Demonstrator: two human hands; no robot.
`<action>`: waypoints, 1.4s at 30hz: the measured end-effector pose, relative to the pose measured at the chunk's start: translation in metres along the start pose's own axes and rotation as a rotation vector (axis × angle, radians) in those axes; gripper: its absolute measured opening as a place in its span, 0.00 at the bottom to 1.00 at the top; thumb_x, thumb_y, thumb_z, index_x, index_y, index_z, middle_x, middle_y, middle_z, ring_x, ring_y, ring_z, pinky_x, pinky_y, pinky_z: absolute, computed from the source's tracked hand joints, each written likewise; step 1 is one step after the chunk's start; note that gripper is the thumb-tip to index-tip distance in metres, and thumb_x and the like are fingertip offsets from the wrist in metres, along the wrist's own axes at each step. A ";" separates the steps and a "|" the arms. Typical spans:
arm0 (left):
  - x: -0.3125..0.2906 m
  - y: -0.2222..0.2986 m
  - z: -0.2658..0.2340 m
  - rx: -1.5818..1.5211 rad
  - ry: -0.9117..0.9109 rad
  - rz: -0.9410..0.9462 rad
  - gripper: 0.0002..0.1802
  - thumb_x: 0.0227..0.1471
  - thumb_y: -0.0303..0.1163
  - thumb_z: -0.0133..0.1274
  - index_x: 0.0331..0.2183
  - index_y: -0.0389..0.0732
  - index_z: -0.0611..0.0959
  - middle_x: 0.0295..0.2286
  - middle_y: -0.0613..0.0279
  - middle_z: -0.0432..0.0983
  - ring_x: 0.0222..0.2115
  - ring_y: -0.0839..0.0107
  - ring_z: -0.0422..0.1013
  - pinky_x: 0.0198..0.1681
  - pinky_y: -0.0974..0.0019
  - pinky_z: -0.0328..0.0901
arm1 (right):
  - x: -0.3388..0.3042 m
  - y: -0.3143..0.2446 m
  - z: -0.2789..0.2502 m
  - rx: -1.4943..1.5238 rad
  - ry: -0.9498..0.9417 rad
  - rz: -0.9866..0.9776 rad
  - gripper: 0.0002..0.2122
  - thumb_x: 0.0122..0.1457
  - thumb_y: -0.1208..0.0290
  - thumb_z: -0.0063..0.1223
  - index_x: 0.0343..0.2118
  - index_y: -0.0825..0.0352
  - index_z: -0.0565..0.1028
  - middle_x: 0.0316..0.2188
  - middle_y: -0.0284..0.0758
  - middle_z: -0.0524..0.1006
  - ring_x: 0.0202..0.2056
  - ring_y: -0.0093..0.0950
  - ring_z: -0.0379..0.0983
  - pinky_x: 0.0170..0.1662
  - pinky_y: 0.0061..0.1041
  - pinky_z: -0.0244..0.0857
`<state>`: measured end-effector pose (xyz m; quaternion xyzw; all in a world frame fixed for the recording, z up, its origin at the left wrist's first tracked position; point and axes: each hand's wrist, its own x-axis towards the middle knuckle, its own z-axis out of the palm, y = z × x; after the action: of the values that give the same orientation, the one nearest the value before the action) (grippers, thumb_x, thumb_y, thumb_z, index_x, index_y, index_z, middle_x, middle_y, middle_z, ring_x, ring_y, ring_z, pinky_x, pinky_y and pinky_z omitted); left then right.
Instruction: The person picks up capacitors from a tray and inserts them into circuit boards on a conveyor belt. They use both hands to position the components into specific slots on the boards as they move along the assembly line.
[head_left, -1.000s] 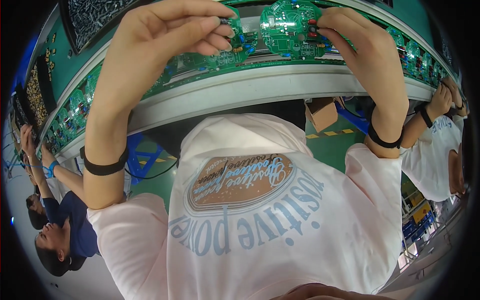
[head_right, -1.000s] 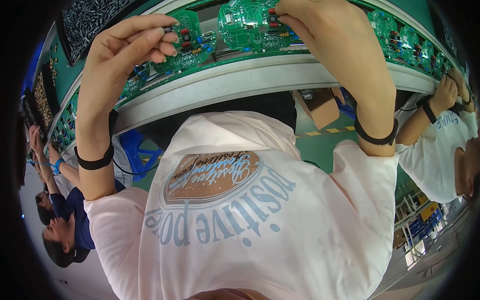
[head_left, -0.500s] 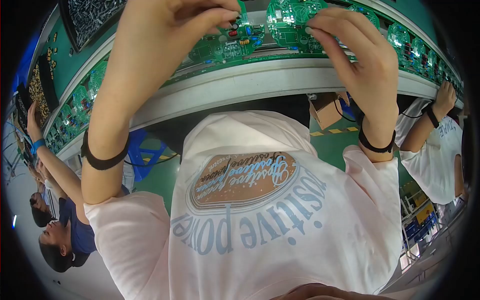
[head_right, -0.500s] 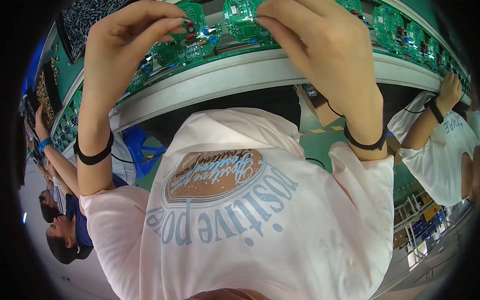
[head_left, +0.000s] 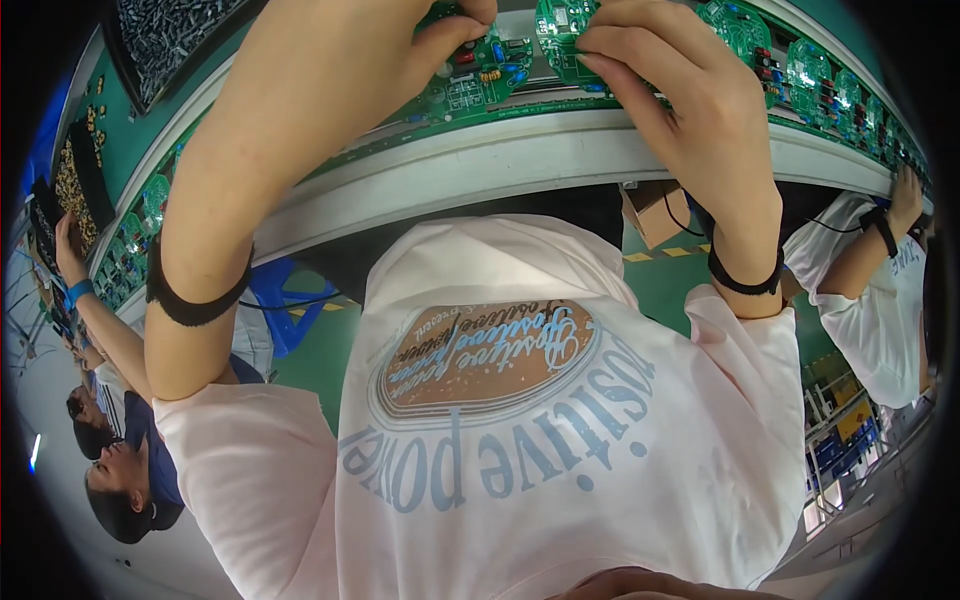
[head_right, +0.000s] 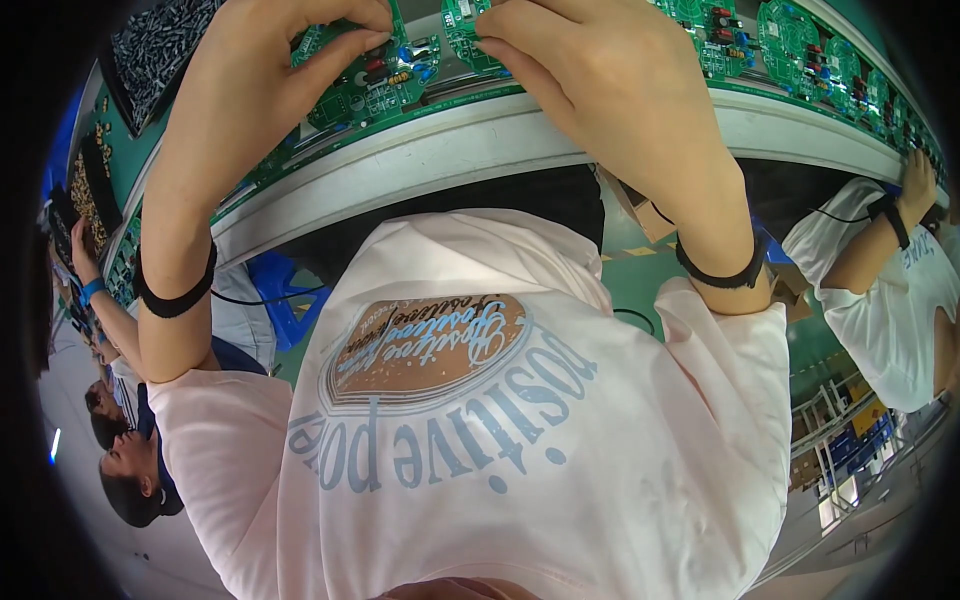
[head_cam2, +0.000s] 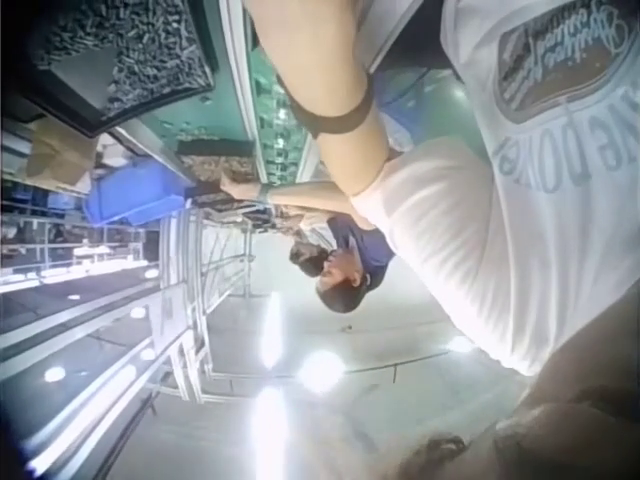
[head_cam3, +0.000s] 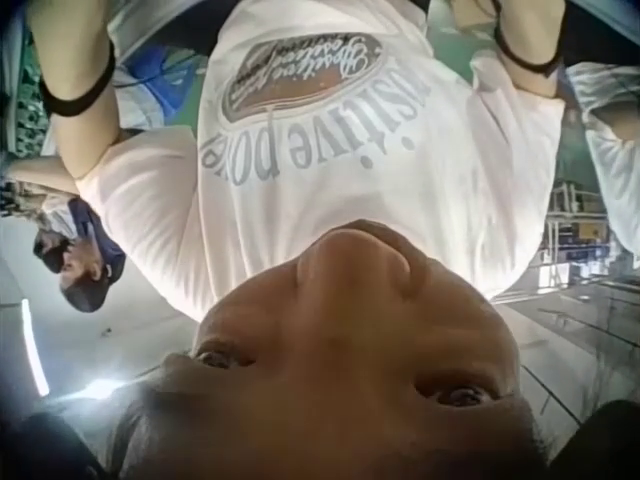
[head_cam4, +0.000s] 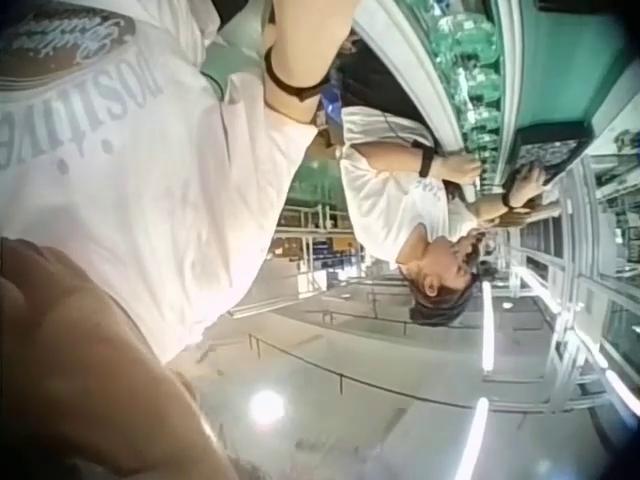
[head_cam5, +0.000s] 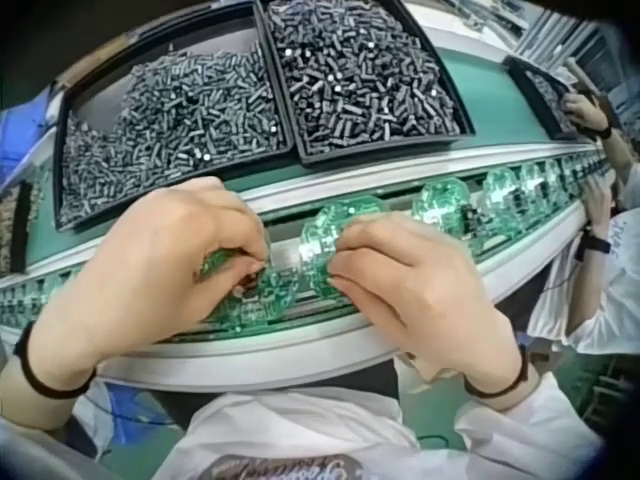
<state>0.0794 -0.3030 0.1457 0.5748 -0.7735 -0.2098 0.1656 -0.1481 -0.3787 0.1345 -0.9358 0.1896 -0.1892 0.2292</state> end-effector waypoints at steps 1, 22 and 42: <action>0.000 0.000 0.000 0.004 -0.006 -0.001 0.06 0.44 0.21 0.63 0.29 0.35 0.83 0.31 0.55 0.81 0.36 0.53 0.75 0.41 0.56 0.70 | -0.001 0.000 0.000 -0.010 -0.002 0.001 0.08 0.49 0.79 0.66 0.33 0.68 0.80 0.36 0.37 0.79 0.38 0.38 0.79 0.40 0.33 0.74; 0.008 -0.002 0.001 -0.206 -0.007 -0.072 0.05 0.47 0.22 0.64 0.30 0.34 0.85 0.29 0.54 0.81 0.33 0.54 0.77 0.37 0.59 0.72 | -0.007 0.001 0.000 -0.033 0.056 0.065 0.08 0.48 0.80 0.66 0.33 0.67 0.80 0.36 0.37 0.79 0.36 0.38 0.78 0.37 0.32 0.73; 0.013 0.001 0.004 -0.065 -0.002 0.023 0.04 0.46 0.24 0.63 0.29 0.36 0.84 0.27 0.55 0.81 0.32 0.54 0.77 0.36 0.57 0.72 | -0.006 0.001 -0.005 -0.037 0.043 0.079 0.07 0.49 0.81 0.66 0.31 0.68 0.80 0.35 0.37 0.79 0.34 0.38 0.78 0.36 0.31 0.73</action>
<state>0.0731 -0.3146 0.1425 0.5599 -0.7730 -0.2333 0.1858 -0.1560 -0.3788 0.1362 -0.9274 0.2346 -0.1967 0.2149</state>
